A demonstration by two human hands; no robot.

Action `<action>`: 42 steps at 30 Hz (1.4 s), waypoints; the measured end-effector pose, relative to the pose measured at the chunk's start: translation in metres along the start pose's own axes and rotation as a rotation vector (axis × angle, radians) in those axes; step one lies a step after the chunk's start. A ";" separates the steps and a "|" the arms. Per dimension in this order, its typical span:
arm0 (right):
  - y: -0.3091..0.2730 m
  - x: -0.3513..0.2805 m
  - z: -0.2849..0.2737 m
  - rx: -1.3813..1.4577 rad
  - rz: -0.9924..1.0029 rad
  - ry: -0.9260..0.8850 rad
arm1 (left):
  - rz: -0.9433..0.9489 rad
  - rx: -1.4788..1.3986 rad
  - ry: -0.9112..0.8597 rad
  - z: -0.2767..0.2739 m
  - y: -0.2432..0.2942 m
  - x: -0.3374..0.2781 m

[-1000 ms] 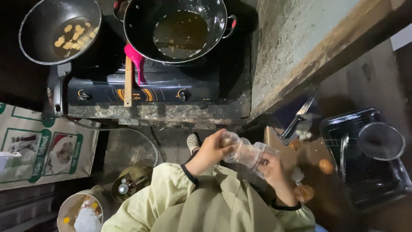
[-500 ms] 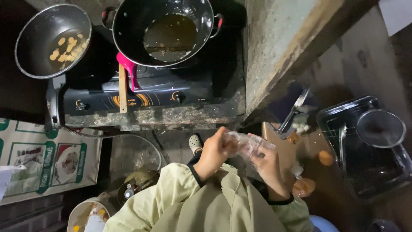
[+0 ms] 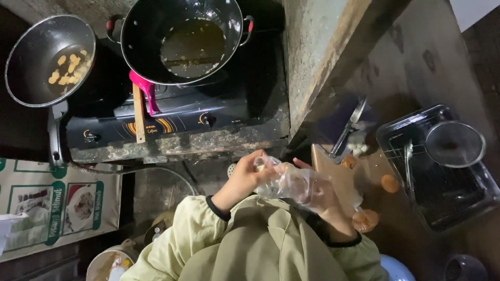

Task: Frying ingredients from small plastic bags in a pan and stirring them with a spatula on a gas stove.

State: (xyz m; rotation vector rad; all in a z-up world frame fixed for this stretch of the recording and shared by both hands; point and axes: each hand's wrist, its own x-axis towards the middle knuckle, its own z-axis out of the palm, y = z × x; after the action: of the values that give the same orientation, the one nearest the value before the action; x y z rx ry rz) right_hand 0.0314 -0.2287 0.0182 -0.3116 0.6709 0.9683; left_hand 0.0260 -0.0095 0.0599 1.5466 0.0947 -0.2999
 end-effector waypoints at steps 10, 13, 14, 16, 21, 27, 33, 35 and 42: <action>0.011 0.010 -0.014 -0.470 -0.614 -0.329 | -0.017 0.258 0.065 -0.025 -0.021 0.005; 0.008 0.036 -0.053 -0.537 -0.692 -0.272 | 0.116 0.355 0.041 -0.016 -0.019 -0.004; 0.009 0.051 -0.078 -0.978 -0.958 -0.109 | 0.128 0.400 0.045 -0.014 -0.023 -0.004; 0.014 0.030 -0.052 -0.853 -0.891 -0.094 | 0.115 0.402 0.054 -0.015 -0.023 -0.005; 0.013 0.033 -0.049 -0.842 -0.951 -0.172 | 0.108 0.449 0.094 -0.011 -0.017 -0.004; 0.018 0.064 -0.086 -1.168 -1.237 -0.255 | 0.106 0.475 0.118 -0.008 -0.004 -0.008; 0.021 0.039 -0.042 -1.102 -1.221 -0.162 | 0.068 0.460 0.087 -0.005 -0.013 -0.009; 0.021 0.018 -0.013 -1.017 -1.167 -0.146 | 0.044 0.454 0.109 -0.004 -0.015 -0.009; 0.022 0.013 -0.011 -1.298 -1.370 0.032 | 0.196 0.530 0.152 0.006 -0.020 -0.009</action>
State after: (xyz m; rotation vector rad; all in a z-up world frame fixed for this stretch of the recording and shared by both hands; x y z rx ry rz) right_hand 0.0137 -0.2143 0.0029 -1.6589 -0.3236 -0.0946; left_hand 0.0114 -0.0145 0.0430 2.0871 -0.0217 -0.0482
